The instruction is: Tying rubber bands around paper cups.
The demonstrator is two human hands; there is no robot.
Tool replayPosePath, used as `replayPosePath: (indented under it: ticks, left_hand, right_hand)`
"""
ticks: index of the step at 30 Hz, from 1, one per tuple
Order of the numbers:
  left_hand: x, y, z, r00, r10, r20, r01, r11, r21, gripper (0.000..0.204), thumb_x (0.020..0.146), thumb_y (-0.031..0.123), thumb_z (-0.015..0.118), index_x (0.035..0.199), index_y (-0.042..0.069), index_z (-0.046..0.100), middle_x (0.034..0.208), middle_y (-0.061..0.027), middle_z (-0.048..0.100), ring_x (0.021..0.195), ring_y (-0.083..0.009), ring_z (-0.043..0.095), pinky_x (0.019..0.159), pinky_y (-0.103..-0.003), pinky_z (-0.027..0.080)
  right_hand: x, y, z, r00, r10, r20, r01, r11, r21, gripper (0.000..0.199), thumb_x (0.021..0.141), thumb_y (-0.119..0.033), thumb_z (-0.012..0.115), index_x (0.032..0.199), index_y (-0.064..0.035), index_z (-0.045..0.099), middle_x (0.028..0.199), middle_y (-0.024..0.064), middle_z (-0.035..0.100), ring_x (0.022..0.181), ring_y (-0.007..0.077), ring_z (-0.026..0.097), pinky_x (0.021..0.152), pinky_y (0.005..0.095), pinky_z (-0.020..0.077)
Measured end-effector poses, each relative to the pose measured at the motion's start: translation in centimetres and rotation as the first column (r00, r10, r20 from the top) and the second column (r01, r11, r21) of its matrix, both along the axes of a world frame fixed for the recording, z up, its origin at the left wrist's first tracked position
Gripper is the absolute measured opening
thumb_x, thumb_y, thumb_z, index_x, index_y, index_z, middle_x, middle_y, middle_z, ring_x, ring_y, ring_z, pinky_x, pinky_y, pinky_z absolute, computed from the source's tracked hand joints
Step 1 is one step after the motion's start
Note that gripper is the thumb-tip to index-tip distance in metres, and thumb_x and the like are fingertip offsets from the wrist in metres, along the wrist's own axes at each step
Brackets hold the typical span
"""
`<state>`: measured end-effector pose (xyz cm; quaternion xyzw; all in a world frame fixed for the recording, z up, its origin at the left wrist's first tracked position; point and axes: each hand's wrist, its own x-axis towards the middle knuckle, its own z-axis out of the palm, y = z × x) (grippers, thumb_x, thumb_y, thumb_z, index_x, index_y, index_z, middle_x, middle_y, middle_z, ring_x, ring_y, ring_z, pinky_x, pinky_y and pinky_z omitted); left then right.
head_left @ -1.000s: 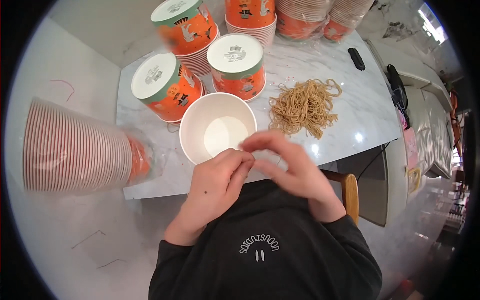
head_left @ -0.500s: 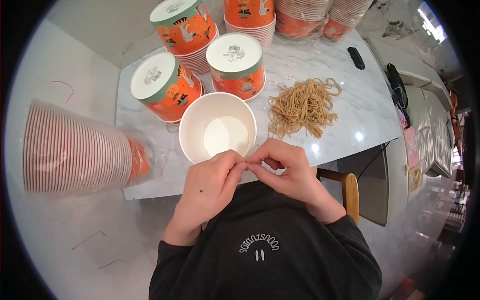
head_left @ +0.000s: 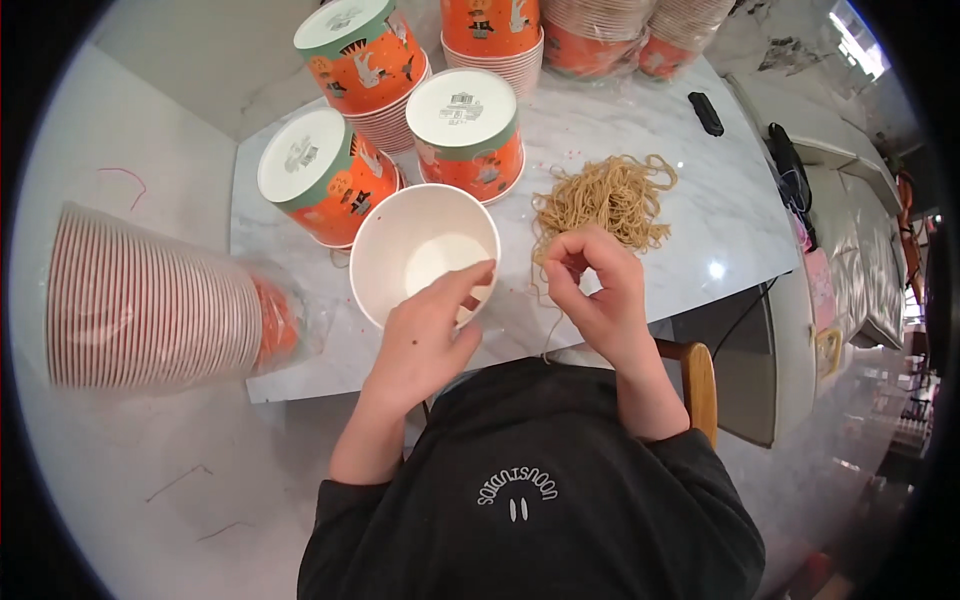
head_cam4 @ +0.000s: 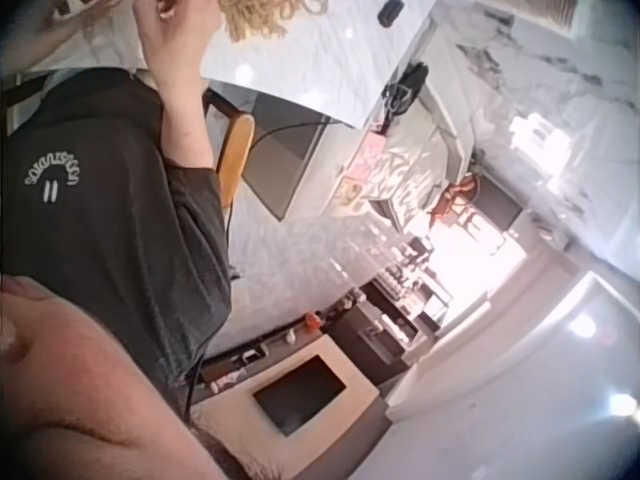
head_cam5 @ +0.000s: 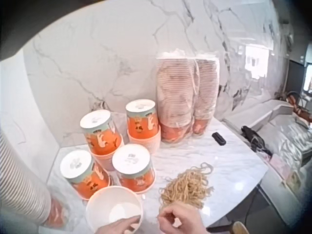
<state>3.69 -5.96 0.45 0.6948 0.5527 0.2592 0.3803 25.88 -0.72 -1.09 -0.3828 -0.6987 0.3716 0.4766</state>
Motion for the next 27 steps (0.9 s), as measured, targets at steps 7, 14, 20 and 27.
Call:
replayPosePath:
  ticks: [7, 14, 20, 27]
  left_hand:
    - [-1.1, 0.2, 0.4, 0.769, 0.249, 0.589, -0.238, 0.966, -0.098, 0.063, 0.086, -0.013, 0.051, 0.148, -0.005, 0.047, 0.136, -0.0122, 0.063, 0.119, -0.0171, 0.063, 0.096, -0.03, 0.056]
    - [-1.7, 0.2, 0.7, 0.645, 0.229, 0.729, -0.17, 0.973, -0.155, 0.072, 0.082, -0.014, 0.054, 0.151, -0.004, 0.039, 0.143, -0.0141, 0.056, 0.133, -0.0204, 0.056, 0.098, -0.031, 0.056]
    - [-0.9, 0.0, 1.7, 0.511, 0.33, 0.794, -0.165, 0.944, -0.286, 0.073, 0.081, -0.014, 0.056, 0.151, -0.005, 0.039, 0.145, -0.0161, 0.053, 0.135, -0.0219, 0.054, 0.095, -0.034, 0.061]
    - [-0.8, -0.7, 2.4, 0.44, 0.334, 0.833, -0.138, 0.942, -0.305, 0.082, 0.081, -0.014, 0.062, 0.157, -0.003, 0.033, 0.147, -0.0177, 0.051, 0.138, -0.026, 0.051, 0.109, -0.039, 0.052]
  right_hand:
    - [-2.1, -0.9, 0.3, 0.995, 0.095, 0.03, -0.095, 0.995, -0.021, 0.013, 0.086, 0.002, 0.072, 0.095, -0.0017, 0.063, 0.089, 0.0072, 0.064, 0.074, 0.0177, 0.065, 0.063, 0.0289, 0.0518]
    - [-2.8, -0.8, 0.4, 0.993, 0.111, -0.025, -0.109, 0.99, 0.087, 0.018, 0.083, 0.003, 0.074, 0.098, -0.0012, 0.063, 0.092, 0.0089, 0.066, 0.075, 0.0206, 0.066, 0.066, 0.0306, 0.0541]
    - [-3.6, -0.4, 0.3, 0.977, 0.162, 0.142, -0.209, 0.873, 0.442, 0.028, 0.076, -0.002, 0.078, 0.1, -0.0084, 0.066, 0.111, 0.0037, 0.069, 0.102, 0.0284, 0.067, 0.084, 0.0391, 0.056]
    - [-4.4, -0.7, -0.5, 0.965, 0.051, 0.257, -0.196, 0.794, 0.576, 0.033, 0.077, -0.01, 0.08, 0.107, -0.0122, 0.067, 0.122, 0.0007, 0.066, 0.114, 0.0276, 0.064, 0.087, 0.0381, 0.0575]
